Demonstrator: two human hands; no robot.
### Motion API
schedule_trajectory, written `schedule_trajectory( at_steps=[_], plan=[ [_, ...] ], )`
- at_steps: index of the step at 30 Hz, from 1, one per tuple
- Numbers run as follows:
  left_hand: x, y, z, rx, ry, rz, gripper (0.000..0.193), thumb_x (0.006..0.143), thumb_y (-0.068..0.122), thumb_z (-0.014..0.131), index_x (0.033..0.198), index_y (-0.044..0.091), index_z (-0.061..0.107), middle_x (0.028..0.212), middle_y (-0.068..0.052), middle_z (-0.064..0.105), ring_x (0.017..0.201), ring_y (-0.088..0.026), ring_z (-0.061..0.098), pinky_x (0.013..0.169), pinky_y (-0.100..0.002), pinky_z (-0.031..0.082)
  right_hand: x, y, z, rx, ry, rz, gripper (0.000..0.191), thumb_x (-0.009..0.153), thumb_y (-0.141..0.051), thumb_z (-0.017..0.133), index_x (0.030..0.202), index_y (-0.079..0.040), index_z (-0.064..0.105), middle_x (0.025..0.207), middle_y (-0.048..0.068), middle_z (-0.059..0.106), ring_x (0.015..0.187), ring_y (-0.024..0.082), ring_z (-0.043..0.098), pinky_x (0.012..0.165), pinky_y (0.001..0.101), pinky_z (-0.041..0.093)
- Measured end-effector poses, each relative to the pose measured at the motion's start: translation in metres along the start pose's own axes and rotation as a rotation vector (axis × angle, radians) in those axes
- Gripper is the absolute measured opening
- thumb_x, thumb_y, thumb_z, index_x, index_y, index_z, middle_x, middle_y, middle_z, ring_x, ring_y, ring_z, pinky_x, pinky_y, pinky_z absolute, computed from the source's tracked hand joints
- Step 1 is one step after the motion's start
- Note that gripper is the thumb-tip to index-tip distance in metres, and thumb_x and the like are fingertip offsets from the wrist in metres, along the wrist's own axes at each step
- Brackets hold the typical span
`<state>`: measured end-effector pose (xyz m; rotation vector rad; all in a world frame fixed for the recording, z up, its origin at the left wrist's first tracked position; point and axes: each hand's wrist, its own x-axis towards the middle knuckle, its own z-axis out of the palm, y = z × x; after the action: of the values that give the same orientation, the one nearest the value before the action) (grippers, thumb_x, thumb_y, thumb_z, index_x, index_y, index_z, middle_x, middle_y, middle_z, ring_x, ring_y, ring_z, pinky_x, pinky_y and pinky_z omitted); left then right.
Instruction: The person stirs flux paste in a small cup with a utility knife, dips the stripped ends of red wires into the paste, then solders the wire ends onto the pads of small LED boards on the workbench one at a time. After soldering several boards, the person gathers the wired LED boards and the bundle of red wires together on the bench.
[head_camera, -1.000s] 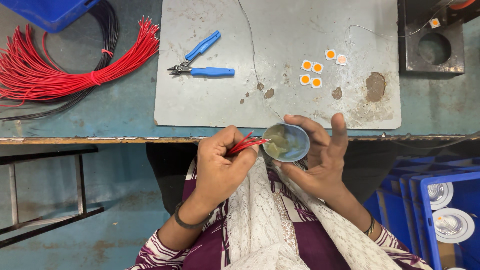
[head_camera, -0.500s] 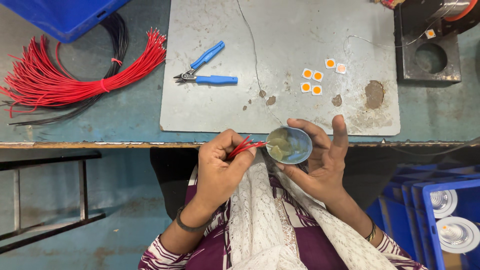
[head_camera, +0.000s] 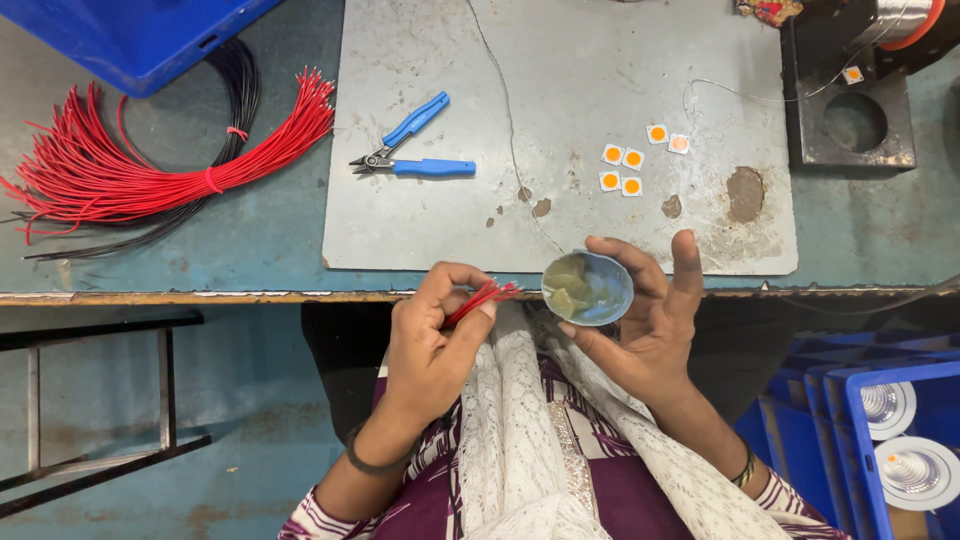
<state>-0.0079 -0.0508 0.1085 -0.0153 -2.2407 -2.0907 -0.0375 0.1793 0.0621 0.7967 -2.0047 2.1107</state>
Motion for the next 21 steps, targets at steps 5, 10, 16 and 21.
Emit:
schedule_trajectory(
  at_steps=[5, 10, 16, 21],
  plan=[
    [-0.0011, 0.0068, -0.007, 0.158, -0.054, 0.028, 0.014, 0.102, 0.014, 0.061, 0.097, 0.001, 0.061, 0.059, 0.002, 0.053, 0.054, -0.001, 0.042, 0.049, -0.023, 0.033, 0.0004, 0.0011, -0.0002, -0.03, 0.005, -0.014, 0.125, 0.082, 0.017, 0.077, 0.167, -0.036, 0.001, 0.155, 0.025, 0.045, 0.131, 0.025, 0.061, 0.107, 0.0413, 0.06],
    [-0.0014, 0.0087, -0.0089, 0.187, -0.047, 0.023, 0.014, 0.1, 0.013, 0.063, 0.096, 0.0, 0.062, 0.059, -0.001, 0.056, 0.053, -0.003, 0.044, 0.048, -0.024, 0.035, 0.0012, 0.0001, -0.0008, -0.079, -0.007, -0.047, 0.125, 0.083, 0.014, 0.078, 0.167, -0.038, 0.002, 0.155, 0.024, 0.046, 0.125, 0.023, 0.063, 0.104, 0.0384, 0.059],
    [0.0002, 0.0108, -0.0077, 0.227, -0.063, 0.031, 0.011, 0.098, 0.009, 0.064, 0.103, 0.0, 0.064, 0.062, -0.004, 0.063, 0.052, -0.005, 0.053, 0.048, -0.024, 0.041, 0.0013, -0.0019, -0.0023, -0.12, -0.009, -0.062, 0.124, 0.084, 0.014, 0.078, 0.166, -0.039, 0.002, 0.155, 0.024, 0.046, 0.124, 0.024, 0.064, 0.104, 0.0383, 0.059],
    [0.0027, 0.0112, -0.0056, 0.283, -0.062, 0.025, 0.012, 0.098, 0.008, 0.065, 0.106, 0.0, 0.065, 0.066, -0.008, 0.066, 0.053, -0.009, 0.056, 0.051, -0.025, 0.044, 0.0021, -0.0015, -0.0011, -0.127, -0.011, -0.06, 0.123, 0.084, 0.015, 0.078, 0.166, -0.039, 0.003, 0.154, 0.024, 0.046, 0.124, 0.024, 0.063, 0.104, 0.0379, 0.058]
  ],
)
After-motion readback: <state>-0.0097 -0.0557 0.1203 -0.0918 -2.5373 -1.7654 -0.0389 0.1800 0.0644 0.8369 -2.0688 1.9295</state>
